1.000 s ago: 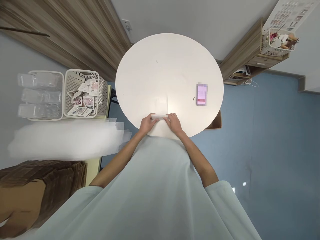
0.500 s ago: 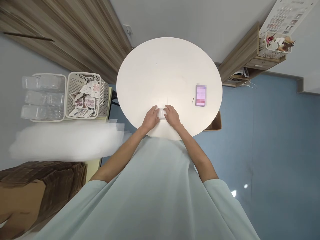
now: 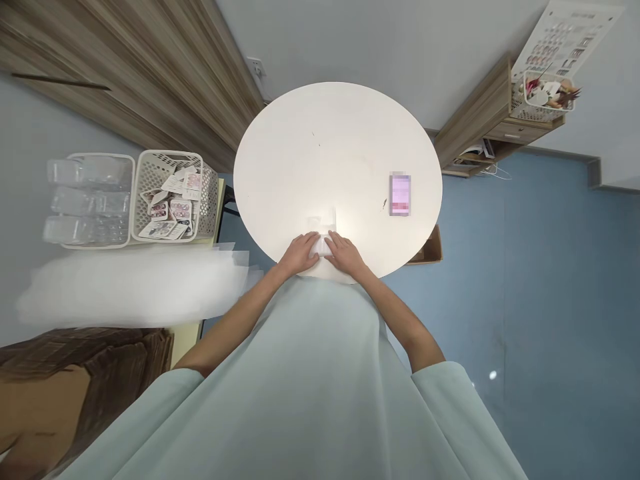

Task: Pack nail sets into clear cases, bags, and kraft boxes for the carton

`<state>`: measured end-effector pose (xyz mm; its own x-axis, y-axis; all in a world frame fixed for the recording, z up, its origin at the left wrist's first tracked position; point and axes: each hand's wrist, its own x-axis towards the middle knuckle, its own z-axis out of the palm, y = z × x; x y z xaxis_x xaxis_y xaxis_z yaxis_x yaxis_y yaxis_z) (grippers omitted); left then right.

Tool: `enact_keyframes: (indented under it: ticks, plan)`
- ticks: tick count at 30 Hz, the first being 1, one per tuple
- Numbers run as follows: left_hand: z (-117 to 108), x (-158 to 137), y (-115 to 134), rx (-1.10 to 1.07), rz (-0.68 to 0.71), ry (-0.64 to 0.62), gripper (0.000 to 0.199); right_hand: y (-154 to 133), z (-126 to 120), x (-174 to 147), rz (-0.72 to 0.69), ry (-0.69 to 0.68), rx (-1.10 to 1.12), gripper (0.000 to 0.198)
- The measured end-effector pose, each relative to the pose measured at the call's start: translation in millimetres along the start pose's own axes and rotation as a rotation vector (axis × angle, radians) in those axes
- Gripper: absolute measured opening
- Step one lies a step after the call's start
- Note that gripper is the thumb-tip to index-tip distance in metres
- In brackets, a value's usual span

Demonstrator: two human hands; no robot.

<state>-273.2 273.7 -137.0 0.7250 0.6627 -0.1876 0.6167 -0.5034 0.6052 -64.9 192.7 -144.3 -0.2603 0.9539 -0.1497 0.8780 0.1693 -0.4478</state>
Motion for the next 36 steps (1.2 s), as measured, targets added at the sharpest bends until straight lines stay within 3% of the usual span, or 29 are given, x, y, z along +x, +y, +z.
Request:
enact_keyframes:
  ticks: [4,7,13,18,21,24,28,32,36]
  plan:
    - [7.3,-25.8,1.8,-0.085,-0.034,-0.034,0.071,-11.0,6.0,-24.1,0.011,0.002,0.011,0.057]
    - [6.7,-30.1,1.6,-0.152,-0.096,0.024,0.063,-10.1,2.0,-25.4,0.049,0.021,0.054,0.054]
    - [-3.2,-2.4,-3.6,-0.284,-0.334,0.129,0.032,-1.5,-15.3,5.5,0.322,0.038,0.167,0.044]
    - [-1.6,28.0,-10.1,-0.219,-0.518,0.149,0.03,7.0,-18.5,31.3,0.449,0.077,0.259,0.031]
    - [1.7,38.5,-12.5,-0.229,-0.571,0.155,0.028,12.1,-18.3,41.9,0.512,0.107,0.257,0.033]
    - [5.4,39.4,-13.5,-0.255,-0.578,0.211,0.022,17.1,-21.9,50.4,0.41,0.163,0.198,0.049]
    - [11.8,27.7,-10.7,-0.28,-0.65,0.367,0.027,20.0,-28.1,55.8,0.184,0.073,0.12,0.044]
    - [17.8,14.2,-2.9,-0.394,-0.771,0.382,0.037,11.6,-25.9,46.8,0.201,0.035,0.093,0.041]
    - [20.6,8.8,3.7,-0.516,-0.649,0.343,0.031,-1.1,-17.1,30.0,0.209,0.009,0.126,0.043]
